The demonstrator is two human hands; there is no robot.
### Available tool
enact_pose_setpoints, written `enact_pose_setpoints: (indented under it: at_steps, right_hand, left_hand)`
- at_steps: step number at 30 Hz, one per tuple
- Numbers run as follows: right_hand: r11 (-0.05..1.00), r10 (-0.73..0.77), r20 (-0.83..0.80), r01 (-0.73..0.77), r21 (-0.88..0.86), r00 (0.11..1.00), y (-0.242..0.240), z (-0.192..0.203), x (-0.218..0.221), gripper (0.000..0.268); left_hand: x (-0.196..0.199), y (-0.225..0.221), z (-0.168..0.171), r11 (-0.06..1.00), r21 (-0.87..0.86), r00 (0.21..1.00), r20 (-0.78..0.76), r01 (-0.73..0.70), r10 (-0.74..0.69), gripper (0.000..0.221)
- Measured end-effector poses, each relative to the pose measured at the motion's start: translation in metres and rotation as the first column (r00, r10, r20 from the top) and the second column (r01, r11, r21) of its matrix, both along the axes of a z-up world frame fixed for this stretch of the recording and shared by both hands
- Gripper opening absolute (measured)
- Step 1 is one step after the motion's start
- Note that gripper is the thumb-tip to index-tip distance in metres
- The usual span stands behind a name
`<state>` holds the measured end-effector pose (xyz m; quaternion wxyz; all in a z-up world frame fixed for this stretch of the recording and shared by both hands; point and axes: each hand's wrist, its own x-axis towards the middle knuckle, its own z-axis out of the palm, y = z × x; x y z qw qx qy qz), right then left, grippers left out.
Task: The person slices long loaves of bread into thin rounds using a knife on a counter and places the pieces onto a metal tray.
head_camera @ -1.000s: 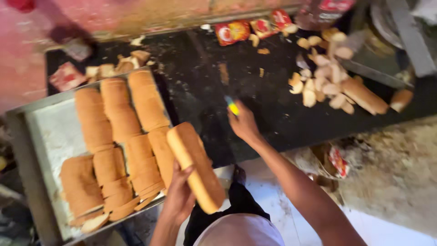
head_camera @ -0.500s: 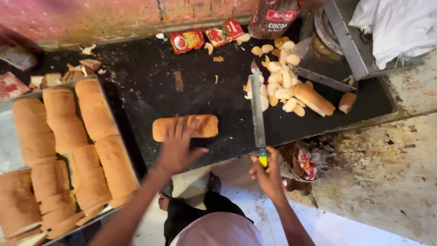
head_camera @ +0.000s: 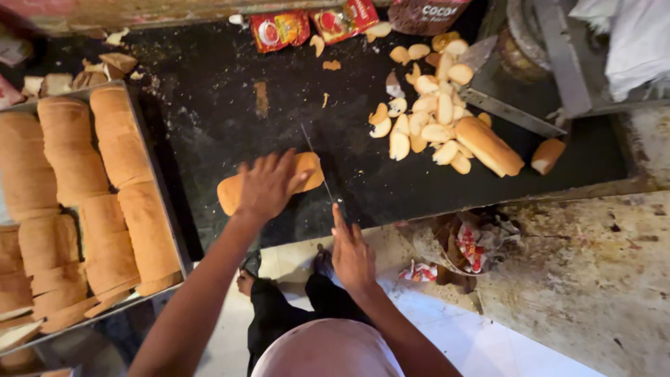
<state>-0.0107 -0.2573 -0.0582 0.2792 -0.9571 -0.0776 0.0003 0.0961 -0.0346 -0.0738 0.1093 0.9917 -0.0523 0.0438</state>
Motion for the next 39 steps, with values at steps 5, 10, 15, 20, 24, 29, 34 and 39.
enact_pose_setpoints:
  at_steps: [5,10,15,20,24,29,34,39]
  right_hand:
    - [1.000,0.031,-0.065,-0.031,-0.002,0.997,0.003,-0.006,0.012,0.061]
    - [0.999,0.035,-0.082,-0.035,-0.004,0.996,-0.001,-0.015,0.015,0.060]
    - [0.998,0.066,0.051,-0.067,0.014,0.996,-0.008,-0.027,0.009,0.063]
    - [0.996,0.071,-0.017,-0.070,0.057,0.997,-0.028,-0.017,-0.023,0.059]
    - [0.996,0.087,0.009,-0.086,-0.014,0.996,0.003,-0.022,0.038,0.059]
    - [0.993,0.096,0.117,-0.104,0.064,0.989,-0.009,-0.023,0.018,0.060]
    - [0.999,0.001,-0.129,0.004,0.036,0.992,-0.037,-0.030,-0.040,0.062]
    - [0.999,-0.042,0.057,0.042,0.008,0.997,-0.015,-0.022,0.005,0.059]
  left_hand:
    - [0.022,-0.031,-0.004,0.997,-0.025,0.991,-0.107,-0.080,0.076,0.060]
    - [0.023,-0.032,-0.003,0.996,-0.008,0.990,-0.107,-0.092,0.091,0.058]
    - [0.026,-0.032,-0.006,0.995,-0.021,0.983,-0.158,-0.100,0.095,0.056]
    - [0.028,-0.031,-0.004,0.996,-0.020,0.986,-0.144,-0.090,0.086,0.057]
    - [0.026,-0.029,-0.003,0.994,-0.049,0.978,-0.187,-0.099,0.089,0.056]
    - [0.033,-0.029,-0.005,0.996,-0.033,0.979,-0.189,-0.088,0.080,0.057]
    - [0.030,-0.025,-0.028,0.997,-0.012,0.985,-0.158,-0.072,0.069,0.061]
    - [0.038,-0.015,-0.031,0.990,-0.132,0.984,-0.180,-0.040,0.016,0.063]
